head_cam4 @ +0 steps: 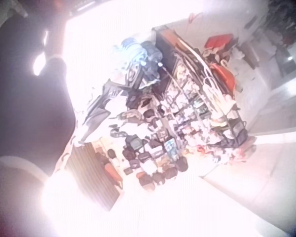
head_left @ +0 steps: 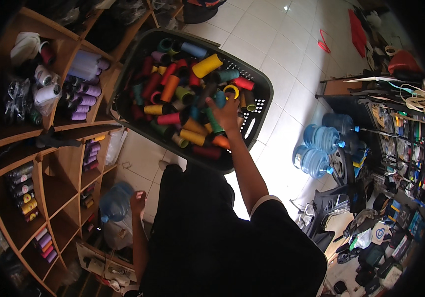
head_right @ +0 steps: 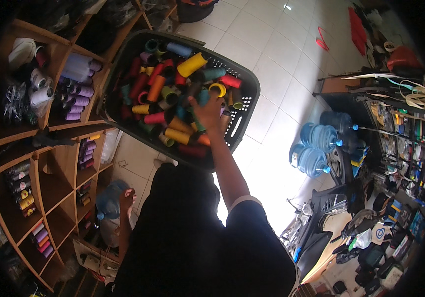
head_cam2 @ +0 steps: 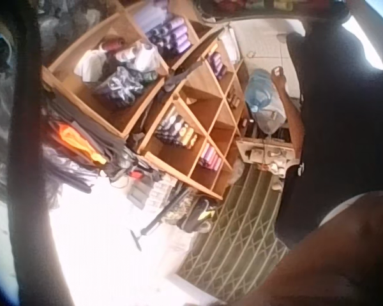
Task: The person picks up thread spools from a black plastic basket on the floor, inspects them, and places them onto a wooden shelf. The person handles spools of various colors one at a time, moving them from the basket to the shelf.
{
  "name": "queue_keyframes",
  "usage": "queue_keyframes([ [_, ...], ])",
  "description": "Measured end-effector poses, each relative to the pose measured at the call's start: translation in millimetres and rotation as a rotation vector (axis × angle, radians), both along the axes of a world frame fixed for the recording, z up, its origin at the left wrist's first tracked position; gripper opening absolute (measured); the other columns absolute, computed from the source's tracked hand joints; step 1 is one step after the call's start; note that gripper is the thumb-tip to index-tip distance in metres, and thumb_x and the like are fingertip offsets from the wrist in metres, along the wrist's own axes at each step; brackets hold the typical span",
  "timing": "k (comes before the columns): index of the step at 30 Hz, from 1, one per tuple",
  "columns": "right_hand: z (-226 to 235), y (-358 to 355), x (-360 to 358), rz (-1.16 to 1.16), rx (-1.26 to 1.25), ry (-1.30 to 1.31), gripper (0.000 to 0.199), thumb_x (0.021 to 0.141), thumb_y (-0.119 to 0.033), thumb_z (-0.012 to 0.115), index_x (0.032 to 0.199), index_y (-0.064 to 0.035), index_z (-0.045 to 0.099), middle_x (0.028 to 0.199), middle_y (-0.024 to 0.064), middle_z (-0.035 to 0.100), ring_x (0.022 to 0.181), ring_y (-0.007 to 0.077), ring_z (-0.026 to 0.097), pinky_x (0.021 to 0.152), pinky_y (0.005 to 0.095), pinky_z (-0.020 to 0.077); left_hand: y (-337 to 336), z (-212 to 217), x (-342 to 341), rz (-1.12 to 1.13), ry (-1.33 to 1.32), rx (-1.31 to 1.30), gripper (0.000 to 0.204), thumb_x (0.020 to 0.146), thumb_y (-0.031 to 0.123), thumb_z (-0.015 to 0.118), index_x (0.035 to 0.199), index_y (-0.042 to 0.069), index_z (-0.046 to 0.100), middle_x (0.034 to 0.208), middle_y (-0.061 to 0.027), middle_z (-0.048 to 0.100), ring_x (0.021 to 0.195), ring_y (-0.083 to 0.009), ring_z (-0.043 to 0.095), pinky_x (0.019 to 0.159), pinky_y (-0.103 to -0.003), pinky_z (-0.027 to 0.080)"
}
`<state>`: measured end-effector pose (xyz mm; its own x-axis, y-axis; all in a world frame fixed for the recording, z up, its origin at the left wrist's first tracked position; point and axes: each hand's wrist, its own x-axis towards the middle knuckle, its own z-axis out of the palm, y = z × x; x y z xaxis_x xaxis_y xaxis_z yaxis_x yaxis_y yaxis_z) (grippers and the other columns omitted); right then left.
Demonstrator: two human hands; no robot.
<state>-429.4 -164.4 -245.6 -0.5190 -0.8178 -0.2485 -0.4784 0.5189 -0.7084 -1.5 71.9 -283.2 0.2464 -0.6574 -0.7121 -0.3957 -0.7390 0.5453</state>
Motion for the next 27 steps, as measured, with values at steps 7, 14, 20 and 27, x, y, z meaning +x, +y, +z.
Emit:
queue_keyframes([
  [7, -8.7, 14.1, -15.9, -0.106, -0.079, 0.071, 0.054, 0.072, -0.021, 0.07, 0.116, -0.0021, 0.046, 0.11, 0.0211, 0.055, 0.106, 0.0411, 0.048, 0.093, 0.0469, 0.0387, 48.9, 12.8, 5.5, 0.279, 0.063, 0.388, 0.022, 0.089, 0.024, 0.058, 0.106, 0.008, 0.059, 0.083, -0.0046, 0.06, 0.068, -0.012, 0.059, 0.056, -0.026, 0.046],
  [14, -16.9, 28.7, -58.4, -0.174, -0.08, 0.381, 0.044, 0.073, -0.016, 0.069, 0.111, -0.0016, 0.052, 0.103, 0.0223, 0.059, 0.099, 0.0381, 0.053, 0.085, 0.0473, 0.0436, 60.8, 4.5, 11.9, 0.27, 0.159, 0.34, 0.027, 0.09, 0.027, 0.057, 0.11, 0.009, 0.056, 0.091, -0.0045, 0.06, 0.074, -0.0123, 0.058, 0.06, -0.03, 0.046],
  [20, -32.4, 3.8, -81.3, -0.127, -0.141, 0.478, 0.041, 0.073, -0.02, 0.068, 0.104, 0.0028, 0.055, 0.103, 0.0245, 0.059, 0.097, 0.0421, 0.056, 0.085, 0.0488, 0.0457, 30.8, 15.3, 4.3, 0.258, 0.093, 0.341, 0.034, 0.091, 0.033, 0.054, 0.113, 0.007, 0.056, 0.096, -0.0052, 0.06, 0.083, -0.0144, 0.059, 0.073, -0.034, 0.047],
  [27, -61.2, -54.3, -117.2, -0.346, 0.233, 0.085, 0.038, 0.07, -0.028, 0.065, 0.088, 0.0052, 0.065, 0.1, 0.0283, 0.063, 0.098, 0.0395, 0.062, 0.086, 0.0446, 0.0495, 26.9, 18.4, 10.4, 0.274, 0.072, 0.322, 0.037, 0.091, 0.033, 0.056, 0.118, 0.008, 0.054, 0.098, -0.0056, 0.06, 0.084, -0.0153, 0.059, 0.075, -0.035, 0.047],
])
